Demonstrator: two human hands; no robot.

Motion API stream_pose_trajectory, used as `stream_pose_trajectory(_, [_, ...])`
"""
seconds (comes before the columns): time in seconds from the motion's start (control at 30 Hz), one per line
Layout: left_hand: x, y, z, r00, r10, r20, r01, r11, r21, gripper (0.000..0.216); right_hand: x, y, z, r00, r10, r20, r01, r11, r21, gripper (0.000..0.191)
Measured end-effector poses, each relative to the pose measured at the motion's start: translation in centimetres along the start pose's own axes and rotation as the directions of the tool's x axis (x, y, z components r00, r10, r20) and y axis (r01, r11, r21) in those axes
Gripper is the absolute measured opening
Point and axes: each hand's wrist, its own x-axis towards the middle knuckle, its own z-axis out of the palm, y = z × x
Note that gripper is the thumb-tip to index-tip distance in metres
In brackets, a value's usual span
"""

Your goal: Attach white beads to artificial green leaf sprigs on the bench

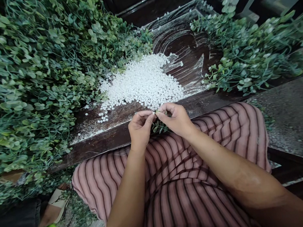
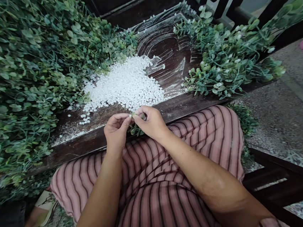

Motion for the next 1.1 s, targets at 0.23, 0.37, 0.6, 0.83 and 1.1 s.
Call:
stream_pose_trajectory(0.23, [0.23,-0.08,-0.28,0.999,-0.009,0.054,0.006,0.999,0.043,0.009,0.03,-0.07,-0.09,1.0,0.009,0.024,-0.009,1.0,0.004,0.011])
stream_pose_trajectory(0.37, [0.37,0.08,-0.29,0.998,-0.003,0.061,-0.001,0.998,0.066,0.007,0.06,-0.08,-0.09,0.998,0.043,0.042,-0.043,0.999,0.002,0.01])
stream_pose_trajectory(0.6, [0.35,-0.09,-0.32,0.997,0.033,0.068,-0.041,0.991,0.125,0.007,0.26,-0.15,-0.04,0.997,0.06,0.041,-0.06,0.998,0.004,0.01])
stream_pose_trajectory(0.83, [0.45,-0.02,-0.34,0.994,0.053,0.091,-0.062,0.992,0.106,0.006,0.61,-0.33,0.08,0.995,0.095,0.035,-0.095,0.995,-0.008,0.009])
stream_pose_trajectory(1.1, [0.39,0.02,0.03,1.0,-0.011,0.022,0.01,0.998,0.062,0.007,0.25,-0.45,0.22,0.999,0.042,0.035,-0.04,0.999,-0.036,0.011])
